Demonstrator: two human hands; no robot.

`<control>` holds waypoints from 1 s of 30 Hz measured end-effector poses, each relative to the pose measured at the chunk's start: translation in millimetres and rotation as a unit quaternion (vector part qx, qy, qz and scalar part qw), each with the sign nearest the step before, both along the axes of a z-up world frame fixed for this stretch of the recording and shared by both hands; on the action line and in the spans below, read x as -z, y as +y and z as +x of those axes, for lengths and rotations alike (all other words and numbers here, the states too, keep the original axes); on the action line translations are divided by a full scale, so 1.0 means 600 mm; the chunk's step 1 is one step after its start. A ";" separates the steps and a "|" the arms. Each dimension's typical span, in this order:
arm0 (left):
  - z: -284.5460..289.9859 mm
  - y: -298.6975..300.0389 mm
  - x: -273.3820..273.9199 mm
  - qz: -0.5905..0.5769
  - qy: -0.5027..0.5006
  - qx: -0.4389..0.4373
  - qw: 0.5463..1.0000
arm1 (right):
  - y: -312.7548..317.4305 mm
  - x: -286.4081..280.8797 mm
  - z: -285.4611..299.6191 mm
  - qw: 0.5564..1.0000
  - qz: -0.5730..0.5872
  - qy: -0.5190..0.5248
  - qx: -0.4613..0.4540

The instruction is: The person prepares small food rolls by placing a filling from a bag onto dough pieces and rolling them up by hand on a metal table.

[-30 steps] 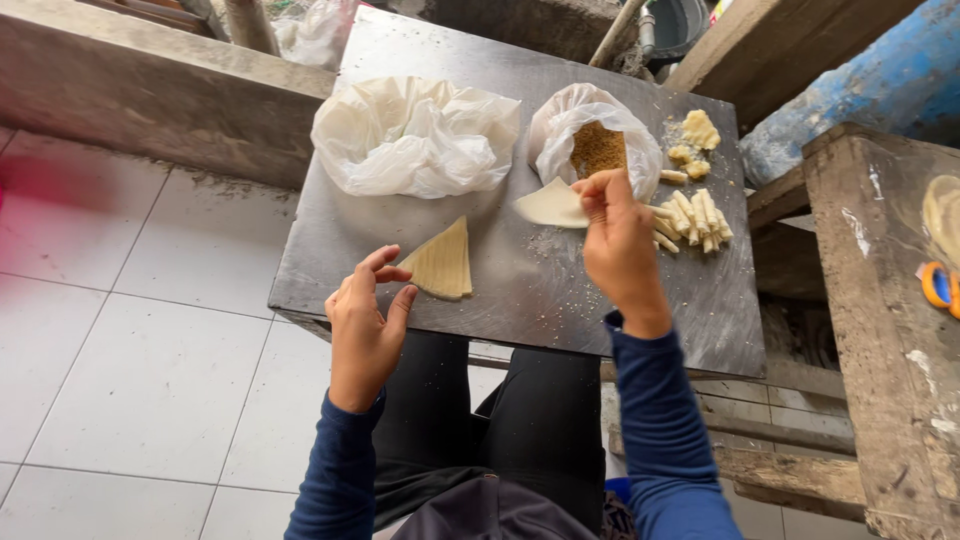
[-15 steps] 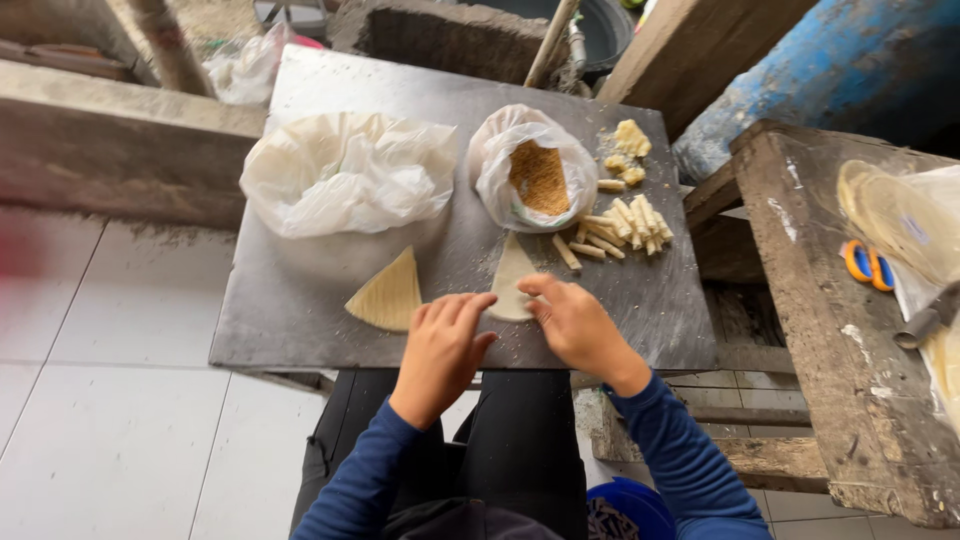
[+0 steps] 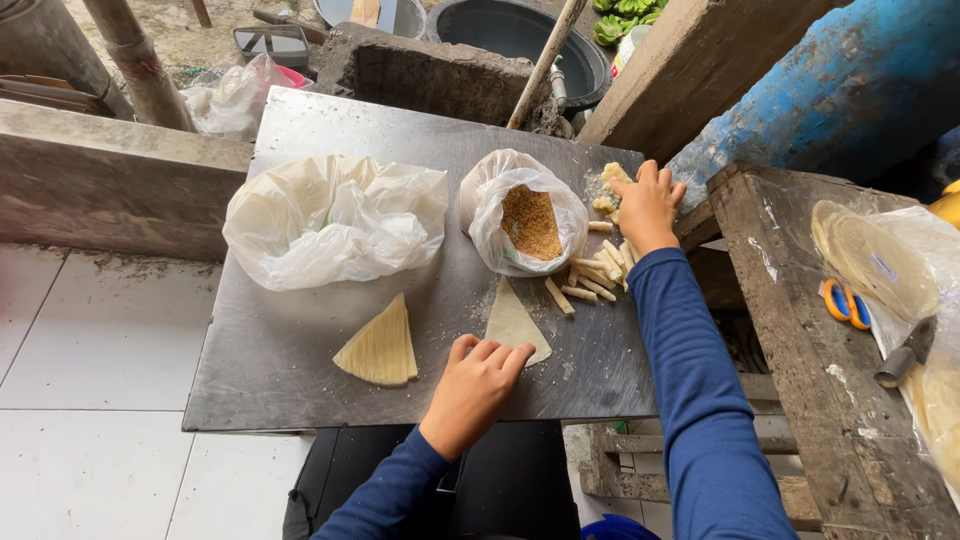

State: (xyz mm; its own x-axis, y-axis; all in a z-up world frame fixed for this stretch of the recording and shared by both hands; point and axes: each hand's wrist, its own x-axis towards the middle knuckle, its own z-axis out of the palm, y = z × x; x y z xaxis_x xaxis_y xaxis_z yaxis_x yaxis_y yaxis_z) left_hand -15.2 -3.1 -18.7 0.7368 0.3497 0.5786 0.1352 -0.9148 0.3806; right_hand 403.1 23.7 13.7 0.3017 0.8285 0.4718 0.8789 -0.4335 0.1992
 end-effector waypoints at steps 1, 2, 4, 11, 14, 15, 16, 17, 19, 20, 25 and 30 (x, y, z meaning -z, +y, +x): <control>0.001 0.002 0.000 -0.003 0.003 0.003 1.000 | 0.007 0.005 0.006 1.000 0.001 0.003 0.002; 0.002 0.005 0.001 -0.007 0.008 0.006 1.000 | 0.012 0.010 0.011 1.000 -0.003 0.006 0.007; 0.006 0.009 0.001 0.001 0.010 0.005 1.000 | 0.021 0.014 0.016 1.000 -0.011 0.012 0.017; 0.030 -0.002 0.011 -0.007 0.015 0.026 1.000 | 0.033 0.008 0.018 0.985 -0.007 0.161 0.064; 0.041 -0.009 0.009 0.020 0.036 -0.007 0.999 | 0.022 -0.012 0.013 0.948 0.093 0.298 0.064; 0.041 -0.011 0.008 0.027 0.026 -0.018 0.999 | 0.011 -0.021 0.006 0.924 0.135 0.354 0.046; 0.038 -0.013 0.007 0.034 0.018 -0.029 0.999 | -0.001 -0.027 -0.008 0.895 0.174 0.410 0.029; 0.034 -0.015 0.006 0.041 0.010 -0.039 0.998 | -0.014 -0.036 -0.025 0.895 0.174 0.410 0.005; 0.021 -0.021 0.002 0.037 0.019 -0.035 0.999 | -0.052 -0.058 -0.076 0.894 0.171 0.412 -0.040; 0.013 -0.023 -0.001 0.035 0.023 -0.033 0.999 | -0.071 -0.064 -0.112 0.888 0.156 0.419 -0.109; -0.016 -0.029 -0.014 -0.005 0.011 -0.011 1.000 | -0.145 -0.042 -0.310 0.857 0.021 0.447 -0.253; -0.025 -0.033 -0.014 0.000 0.025 -0.031 0.999 | -0.133 -0.014 -0.369 0.919 0.032 0.320 -0.226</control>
State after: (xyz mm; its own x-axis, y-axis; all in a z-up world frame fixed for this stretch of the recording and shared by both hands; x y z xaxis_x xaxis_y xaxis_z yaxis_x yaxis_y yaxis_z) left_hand -30.0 -22.9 -10.0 0.7419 0.3962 0.5409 0.2109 -0.9037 0.3726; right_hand 181.7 -56.0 22.3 0.1666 0.9146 0.3685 0.9002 0.0115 -0.4353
